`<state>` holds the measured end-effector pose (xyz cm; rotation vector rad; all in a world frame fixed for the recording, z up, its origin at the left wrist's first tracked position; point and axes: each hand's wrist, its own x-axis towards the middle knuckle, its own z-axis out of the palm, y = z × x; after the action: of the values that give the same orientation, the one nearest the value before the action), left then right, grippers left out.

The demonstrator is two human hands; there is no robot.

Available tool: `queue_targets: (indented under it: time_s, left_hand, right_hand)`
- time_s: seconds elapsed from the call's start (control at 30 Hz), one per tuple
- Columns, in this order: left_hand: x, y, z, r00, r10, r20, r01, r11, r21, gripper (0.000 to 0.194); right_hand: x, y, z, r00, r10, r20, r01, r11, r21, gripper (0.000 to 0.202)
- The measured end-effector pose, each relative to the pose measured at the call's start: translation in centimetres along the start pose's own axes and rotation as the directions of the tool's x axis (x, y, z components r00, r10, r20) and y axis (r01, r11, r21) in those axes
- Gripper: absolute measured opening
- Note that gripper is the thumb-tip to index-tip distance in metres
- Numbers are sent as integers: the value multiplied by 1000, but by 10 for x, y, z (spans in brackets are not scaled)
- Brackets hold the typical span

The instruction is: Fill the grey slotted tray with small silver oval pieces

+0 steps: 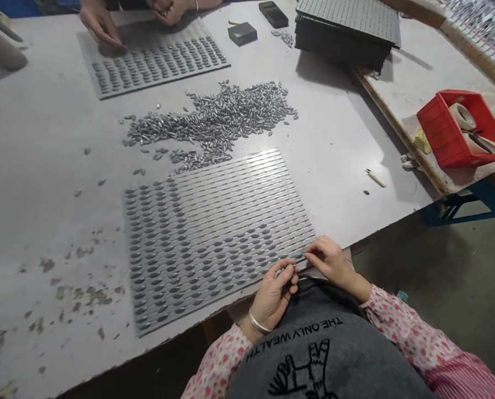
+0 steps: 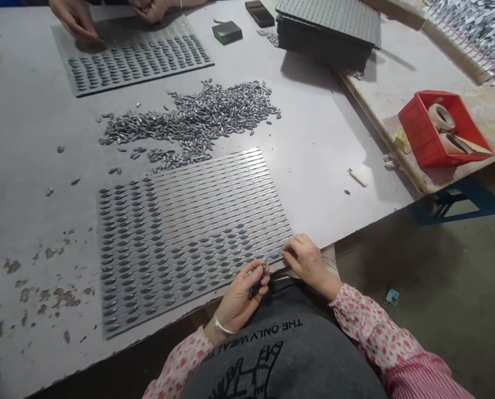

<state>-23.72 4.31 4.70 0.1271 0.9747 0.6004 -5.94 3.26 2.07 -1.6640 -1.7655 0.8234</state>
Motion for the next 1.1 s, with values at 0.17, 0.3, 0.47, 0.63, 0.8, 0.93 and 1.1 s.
queue_targets:
  time_s: [0.17,0.3,0.47,0.63,0.8,0.93,1.1]
  left_hand:
    - [7,-8,-4,1000,22,22,-23,999,42,27]
    - [9,-11,-8,998,45,41,-48,997,56,25]
    - [7,-9,-4,998,47,31,-49,997,65,24]
    - [9,-11,-3,997,80,-11,-78,986,148,25]
    - [10,-14,-7,984,171,-39,-158,959,234,25]
    - [7,-9,-7,990,137,22,-138,984,115,25]
    - [3,-1,-7,999,31,19,-33,995,91,25]
  right_hand:
    - [-4,-17,6,992,2,126,-43,945,325,16]
    - [-1,-21,6,986,69,153,-133,876,463,19]
    - [0,-16,-4,983,104,152,-164,874,458,19]
    - [-5,-21,2,978,60,199,-144,885,442,14]
    - [-2,-31,-1,982,40,184,-117,897,427,10]
    - [0,-14,-13,989,87,123,-135,872,471,18]
    - [-5,26,-19,952,305,2,-288,896,339,19]
